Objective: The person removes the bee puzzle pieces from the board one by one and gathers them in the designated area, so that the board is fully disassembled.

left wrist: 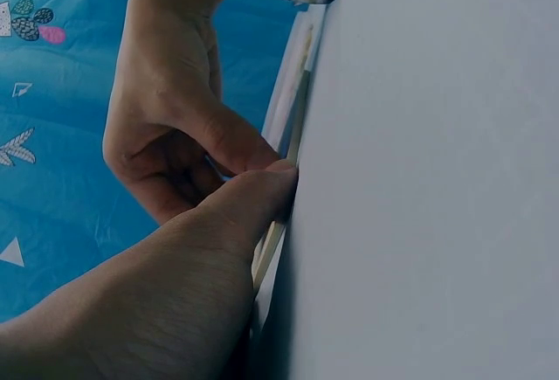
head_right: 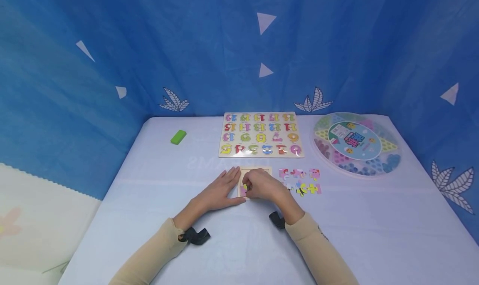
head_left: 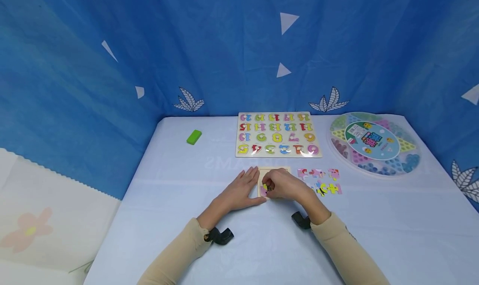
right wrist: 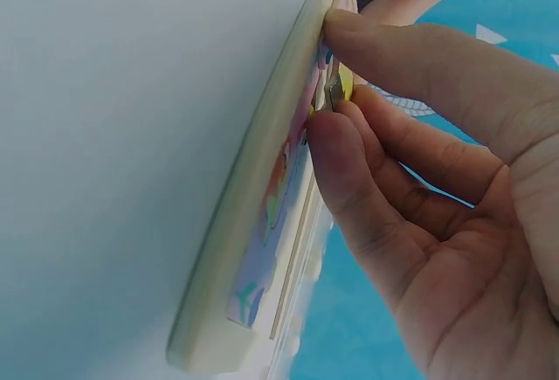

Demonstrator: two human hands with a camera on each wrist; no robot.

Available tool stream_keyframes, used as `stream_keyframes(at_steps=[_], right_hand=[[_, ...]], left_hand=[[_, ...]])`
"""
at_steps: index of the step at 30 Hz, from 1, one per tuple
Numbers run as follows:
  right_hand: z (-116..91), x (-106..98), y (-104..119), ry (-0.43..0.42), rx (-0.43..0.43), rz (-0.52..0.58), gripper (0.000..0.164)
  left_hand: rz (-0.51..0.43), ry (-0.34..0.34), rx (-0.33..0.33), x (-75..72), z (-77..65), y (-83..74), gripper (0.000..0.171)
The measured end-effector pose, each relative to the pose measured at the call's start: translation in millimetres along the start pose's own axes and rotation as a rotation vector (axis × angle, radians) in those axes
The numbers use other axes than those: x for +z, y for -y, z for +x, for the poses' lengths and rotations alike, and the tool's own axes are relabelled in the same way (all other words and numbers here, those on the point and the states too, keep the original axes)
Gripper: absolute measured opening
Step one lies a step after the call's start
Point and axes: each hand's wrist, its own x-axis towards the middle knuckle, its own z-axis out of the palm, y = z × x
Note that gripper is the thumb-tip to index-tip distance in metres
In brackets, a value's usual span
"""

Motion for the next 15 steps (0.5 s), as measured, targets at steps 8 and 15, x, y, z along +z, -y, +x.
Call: stream_keyframes(at_steps=[8,15], right_hand=[[-1.4,0.9,0.1,0.001,-0.049,-0.029,0.032],[-2.5,1.5,0.3,0.0,-0.087,-0.045,0.032]], left_hand=[[-0.01,-0.011,0.009,0.6,-0.4,0.4,0.095],[-0.005,-0.017,0.008,1.7,0.5,0.5,0.094]])
